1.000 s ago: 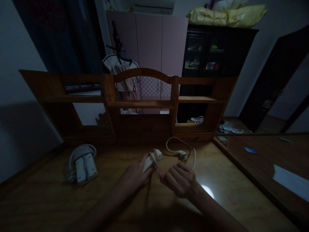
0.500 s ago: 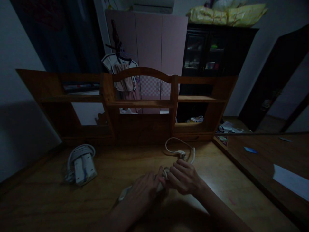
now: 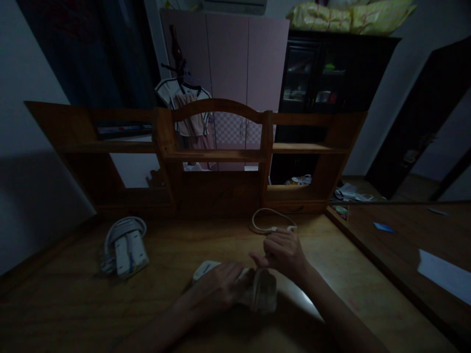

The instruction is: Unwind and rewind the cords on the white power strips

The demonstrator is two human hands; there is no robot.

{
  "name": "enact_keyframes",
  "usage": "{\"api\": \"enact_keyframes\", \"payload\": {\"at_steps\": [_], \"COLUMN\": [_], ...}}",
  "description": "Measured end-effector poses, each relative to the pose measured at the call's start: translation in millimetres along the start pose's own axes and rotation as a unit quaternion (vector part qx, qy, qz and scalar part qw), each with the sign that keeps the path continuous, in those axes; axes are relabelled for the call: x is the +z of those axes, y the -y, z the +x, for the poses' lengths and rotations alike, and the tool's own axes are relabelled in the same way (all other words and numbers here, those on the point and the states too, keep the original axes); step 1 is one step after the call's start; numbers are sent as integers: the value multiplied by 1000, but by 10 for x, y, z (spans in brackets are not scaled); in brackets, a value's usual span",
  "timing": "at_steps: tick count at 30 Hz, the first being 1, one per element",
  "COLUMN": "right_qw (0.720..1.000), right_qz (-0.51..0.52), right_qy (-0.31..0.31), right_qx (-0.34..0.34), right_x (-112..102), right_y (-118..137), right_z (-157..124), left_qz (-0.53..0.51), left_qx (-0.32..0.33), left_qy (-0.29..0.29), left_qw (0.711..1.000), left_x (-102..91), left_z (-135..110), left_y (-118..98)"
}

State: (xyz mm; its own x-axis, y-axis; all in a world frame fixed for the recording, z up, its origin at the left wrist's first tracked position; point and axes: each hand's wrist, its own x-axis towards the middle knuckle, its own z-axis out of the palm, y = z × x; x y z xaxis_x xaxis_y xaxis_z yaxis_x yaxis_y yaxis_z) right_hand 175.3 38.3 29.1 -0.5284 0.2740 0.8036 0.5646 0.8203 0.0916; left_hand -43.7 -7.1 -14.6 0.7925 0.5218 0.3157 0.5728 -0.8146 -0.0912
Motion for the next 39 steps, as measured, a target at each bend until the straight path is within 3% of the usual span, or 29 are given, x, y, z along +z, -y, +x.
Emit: {"api": "enact_keyframes", "payload": {"at_steps": [4, 8, 12, 15, 19, 24, 27, 31, 34, 39], "right_qw": [987, 946, 896, 888, 922, 940, 949, 969, 979, 986], "right_qz": [86, 197, 267, 240, 104, 21, -9, -58, -74, -88], "right_qy": [39, 144, 226, 239, 248, 254, 249, 188, 151, 119], "right_qx": [130, 213, 273, 312, 279, 229, 194, 150, 115, 79], "right_x": [63, 142, 278, 423, 560, 567, 548, 518, 477, 406], "right_y": [-121, -121, -106, -119, -108, -25, 46, 149, 183, 160], "right_z": [-63, -79, -104, -163, -237, -247, -214, -144, -110, -121], "left_qz": [3, 12, -42, -69, -100, -200, -224, -277, -343, -433], "left_qx": [71, 110, 62, -17, -122, -274, -357, -482, -506, -489], "left_qy": [-67, -111, -143, -181, -224, -236, -252, -251, -259, -257], "left_qw": [995, 988, 987, 981, 962, 911, 871, 792, 748, 712], "left_x": [8, -30, -100, -98, -66, -154, -234, -292, -322, -367], "left_z": [-65, -129, -168, -188, -180, -78, -26, -13, -5, 40], "left_y": [-27, -11, 34, 75, 132, 216, 319, 527, 652, 687]}}
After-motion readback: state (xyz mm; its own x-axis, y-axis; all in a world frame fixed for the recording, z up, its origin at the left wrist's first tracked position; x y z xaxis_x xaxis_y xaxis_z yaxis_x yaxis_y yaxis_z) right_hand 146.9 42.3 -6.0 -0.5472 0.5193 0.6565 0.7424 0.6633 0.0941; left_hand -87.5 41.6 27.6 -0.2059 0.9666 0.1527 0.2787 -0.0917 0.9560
